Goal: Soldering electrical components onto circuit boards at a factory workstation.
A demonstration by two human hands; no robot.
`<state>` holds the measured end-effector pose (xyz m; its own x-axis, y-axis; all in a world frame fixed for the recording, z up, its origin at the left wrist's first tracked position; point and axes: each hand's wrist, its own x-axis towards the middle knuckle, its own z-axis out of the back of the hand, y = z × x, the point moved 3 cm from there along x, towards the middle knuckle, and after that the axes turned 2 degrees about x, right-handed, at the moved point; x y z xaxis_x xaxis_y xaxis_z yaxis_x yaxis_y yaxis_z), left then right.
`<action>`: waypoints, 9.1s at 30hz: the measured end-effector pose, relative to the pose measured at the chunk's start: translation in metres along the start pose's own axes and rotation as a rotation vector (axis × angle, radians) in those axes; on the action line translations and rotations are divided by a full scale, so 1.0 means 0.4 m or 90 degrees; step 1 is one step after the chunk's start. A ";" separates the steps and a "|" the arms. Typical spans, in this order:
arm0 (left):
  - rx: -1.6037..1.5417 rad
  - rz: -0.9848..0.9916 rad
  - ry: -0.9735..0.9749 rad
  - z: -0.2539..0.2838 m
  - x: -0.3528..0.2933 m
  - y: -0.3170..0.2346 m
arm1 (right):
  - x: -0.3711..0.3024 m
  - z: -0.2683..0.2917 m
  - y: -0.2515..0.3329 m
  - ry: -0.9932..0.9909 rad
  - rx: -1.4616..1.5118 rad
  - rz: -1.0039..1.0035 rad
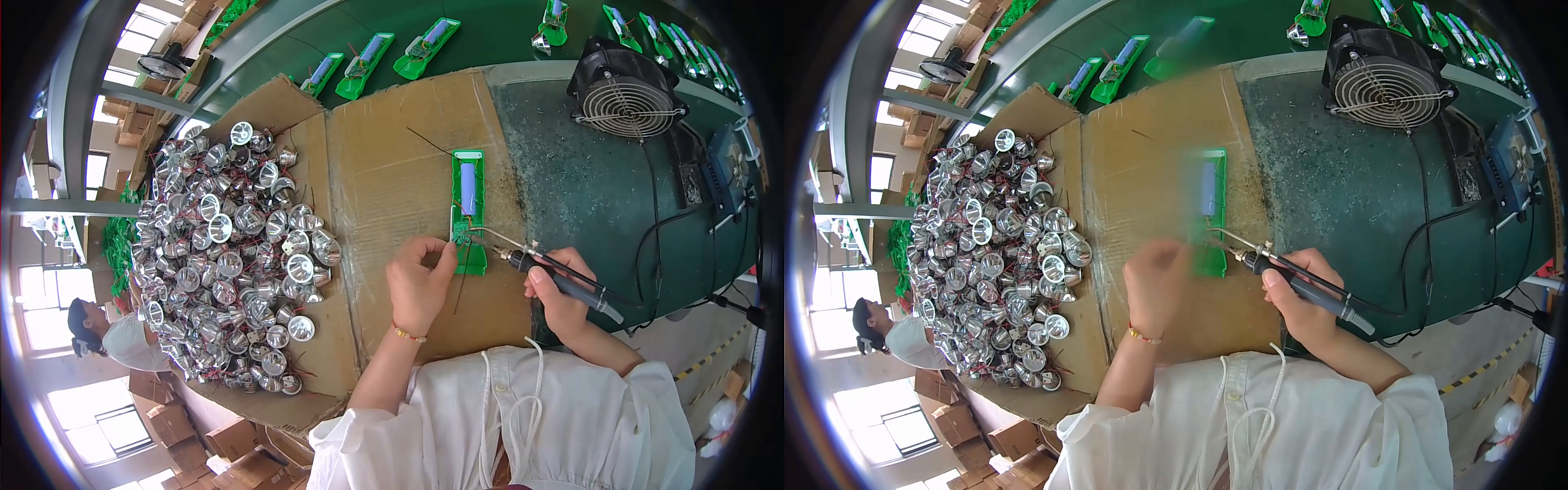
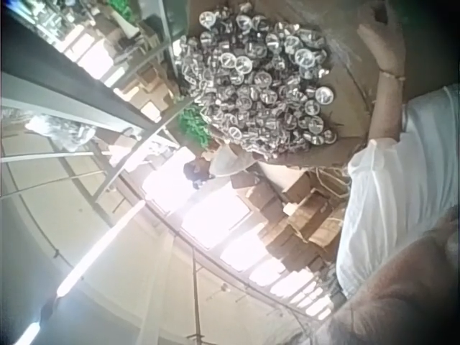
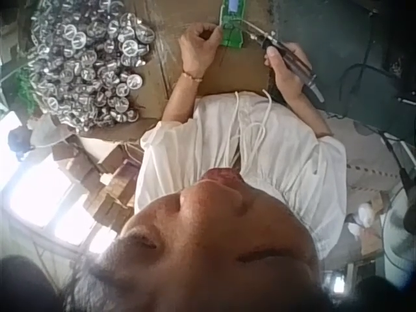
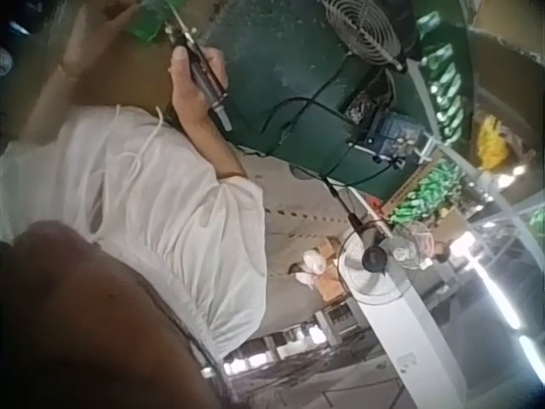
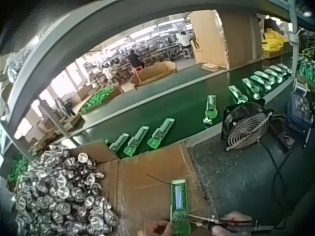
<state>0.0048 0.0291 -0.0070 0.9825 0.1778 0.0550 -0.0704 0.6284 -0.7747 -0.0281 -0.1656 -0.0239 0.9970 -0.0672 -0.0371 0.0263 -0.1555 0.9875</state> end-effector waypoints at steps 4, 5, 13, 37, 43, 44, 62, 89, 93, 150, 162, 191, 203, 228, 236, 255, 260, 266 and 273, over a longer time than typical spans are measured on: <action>-0.019 0.028 0.011 0.002 -0.002 -0.006 | -0.004 0.011 0.011 -0.012 -0.018 0.040; -0.013 0.023 0.009 0.003 -0.001 -0.006 | -0.004 0.012 0.008 -0.008 -0.024 0.048; 0.008 0.063 0.033 0.001 0.004 -0.015 | 0.001 0.034 0.005 -0.045 0.034 0.025; 0.426 -0.104 0.007 -0.104 0.593 -0.103 | 0.039 0.105 -0.025 -0.106 0.032 -0.090; 0.341 -0.181 -0.033 -0.039 0.160 -0.098 | 0.038 0.110 -0.016 -0.115 0.004 -0.051; 0.320 -0.173 -0.038 -0.021 0.100 -0.081 | 0.042 0.102 -0.015 -0.098 0.005 -0.032; 0.595 0.184 -0.562 0.365 0.025 0.166 | -0.007 0.086 -0.005 -0.097 -0.062 0.054; -0.008 -0.001 0.033 0.011 -0.032 -0.010 | -0.006 0.033 0.015 0.036 -0.071 0.116; -0.002 -0.066 0.031 -0.002 -0.026 -0.001 | -0.013 0.036 0.009 0.063 -0.106 0.060; 0.049 -0.065 -0.027 -0.015 0.001 -0.006 | 0.002 0.001 0.000 0.005 -0.009 -0.012; 0.086 -0.058 -0.030 0.003 -0.003 -0.030 | -0.004 0.049 0.007 -0.060 0.036 0.015; 0.309 -0.227 -0.093 -0.060 0.335 -0.098 | 0.042 0.116 -0.026 -0.136 0.028 -0.067; 0.699 -0.189 -0.290 0.314 0.320 0.106 | 0.040 0.099 -0.033 -0.153 0.003 0.019; -0.059 -0.024 0.047 -0.016 -0.019 -0.001 | -0.013 0.056 0.021 0.008 -0.018 0.057; -0.032 -0.040 0.098 -0.020 -0.030 -0.008 | -0.011 0.053 0.020 0.009 -0.033 0.022; -0.061 -0.035 0.140 -0.016 -0.022 0.005 | 0.000 0.038 0.022 -0.025 -0.041 0.018; -0.075 -0.016 0.171 -0.019 -0.017 0.007 | 0.001 0.045 0.015 -0.021 -0.066 0.021; -0.097 0.012 0.191 -0.019 -0.014 0.016 | -0.005 0.034 0.045 -0.015 -0.028 -0.016; -0.103 0.017 0.201 -0.018 -0.013 0.016 | -0.008 0.048 0.047 -0.047 0.012 -0.003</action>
<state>0.0006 0.0266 -0.0169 0.9873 -0.0667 -0.1442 -0.0929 0.4938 -0.8646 -0.0320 -0.1871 -0.0084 0.9889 -0.1383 -0.0538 0.0291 -0.1750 0.9841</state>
